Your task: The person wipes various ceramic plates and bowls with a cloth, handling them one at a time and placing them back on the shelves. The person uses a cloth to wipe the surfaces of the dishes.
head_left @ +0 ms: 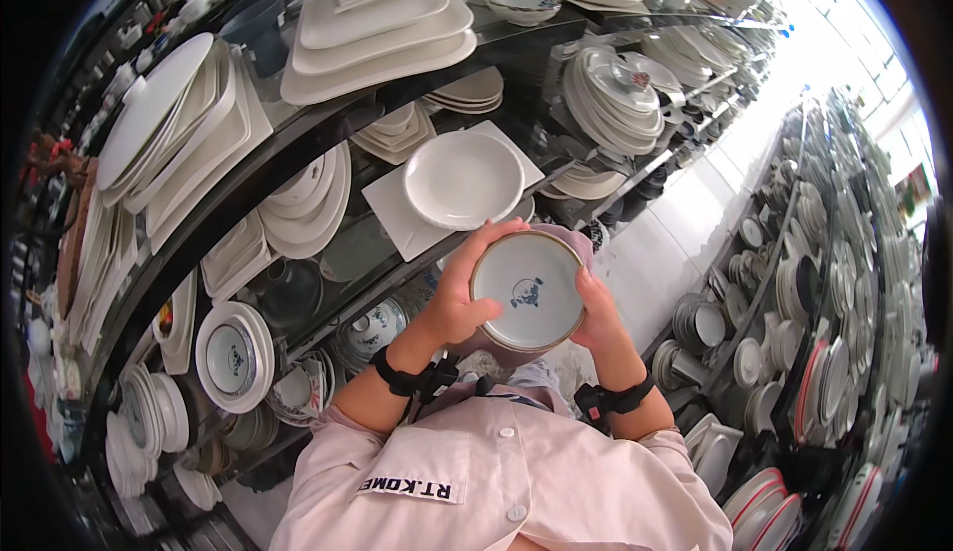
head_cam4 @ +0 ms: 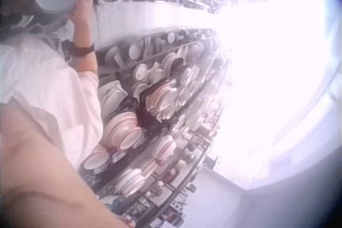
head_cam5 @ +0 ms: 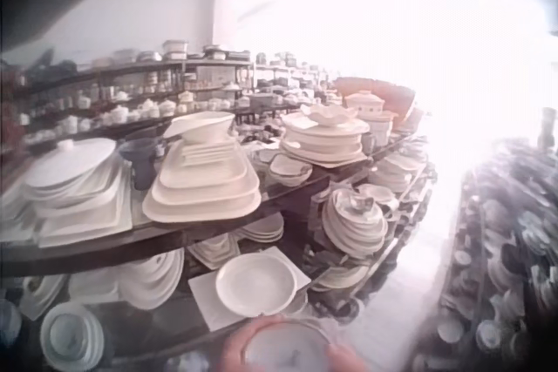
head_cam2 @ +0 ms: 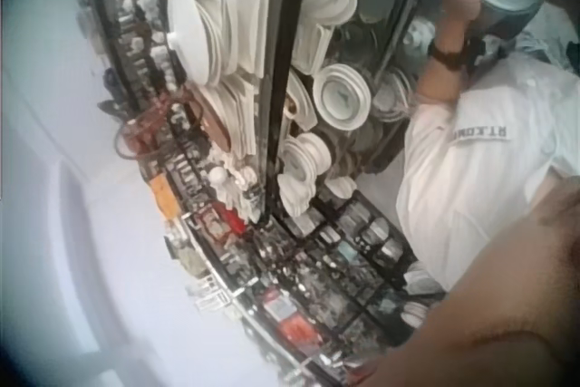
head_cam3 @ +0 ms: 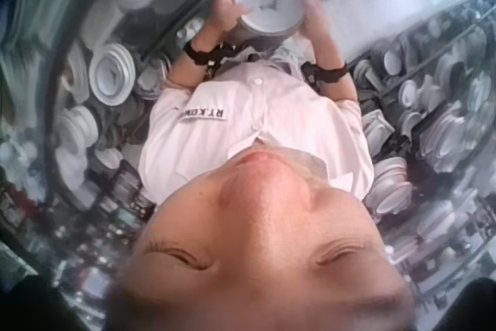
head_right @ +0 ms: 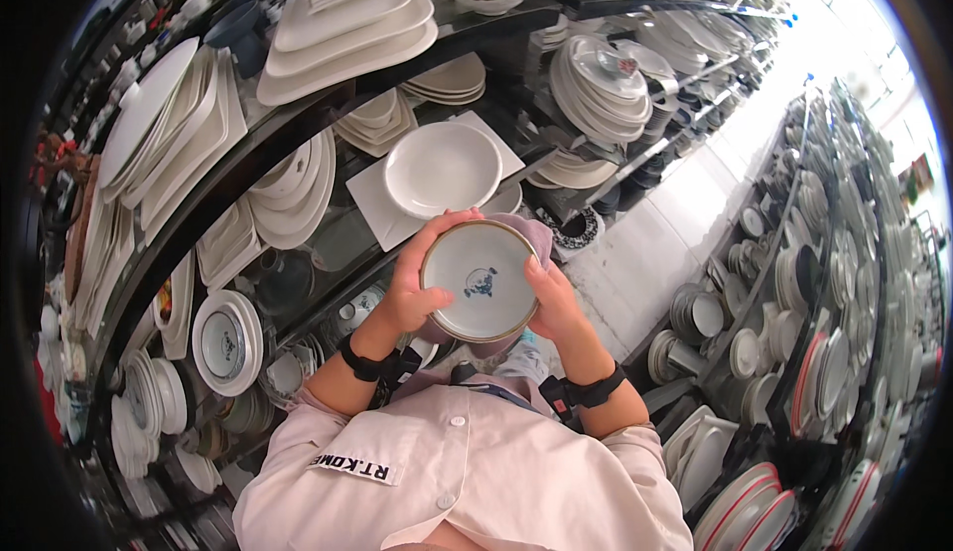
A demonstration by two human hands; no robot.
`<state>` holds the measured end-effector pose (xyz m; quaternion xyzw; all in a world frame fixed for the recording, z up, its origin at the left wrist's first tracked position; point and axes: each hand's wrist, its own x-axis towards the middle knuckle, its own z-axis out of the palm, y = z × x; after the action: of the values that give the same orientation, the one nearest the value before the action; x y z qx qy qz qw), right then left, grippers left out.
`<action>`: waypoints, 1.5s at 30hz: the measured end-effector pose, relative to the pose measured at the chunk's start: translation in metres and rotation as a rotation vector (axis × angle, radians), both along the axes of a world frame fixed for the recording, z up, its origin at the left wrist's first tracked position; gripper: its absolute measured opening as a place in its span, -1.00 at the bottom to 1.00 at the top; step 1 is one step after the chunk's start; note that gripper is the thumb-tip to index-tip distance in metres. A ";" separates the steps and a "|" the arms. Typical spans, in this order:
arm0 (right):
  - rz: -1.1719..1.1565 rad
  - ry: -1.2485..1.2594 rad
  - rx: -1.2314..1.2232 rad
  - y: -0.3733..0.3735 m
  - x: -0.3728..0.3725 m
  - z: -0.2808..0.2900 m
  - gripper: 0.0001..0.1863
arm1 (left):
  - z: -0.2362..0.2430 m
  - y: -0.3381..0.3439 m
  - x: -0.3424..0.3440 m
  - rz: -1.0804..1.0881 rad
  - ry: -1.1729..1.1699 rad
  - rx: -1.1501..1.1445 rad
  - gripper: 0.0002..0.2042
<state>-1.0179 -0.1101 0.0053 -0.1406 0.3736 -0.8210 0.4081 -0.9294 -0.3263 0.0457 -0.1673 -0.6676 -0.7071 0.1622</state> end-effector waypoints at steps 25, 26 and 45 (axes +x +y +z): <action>-0.528 0.974 0.369 -0.092 -0.168 0.001 -0.70 | -0.017 0.016 -0.110 0.403 -0.053 0.553 0.07; -0.619 1.031 0.292 -0.092 -0.170 0.000 -0.70 | -0.019 0.014 -0.109 0.426 -0.054 0.561 0.06; 0.277 1.656 0.130 -0.112 -0.099 0.072 -0.79 | -0.010 -0.019 -0.057 0.705 0.021 0.261 -0.17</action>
<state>-1.1168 -0.2223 0.0772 -0.7185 0.5781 -0.3718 0.1065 -0.9869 -0.3448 0.0358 0.0876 -0.5866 -0.6854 0.4224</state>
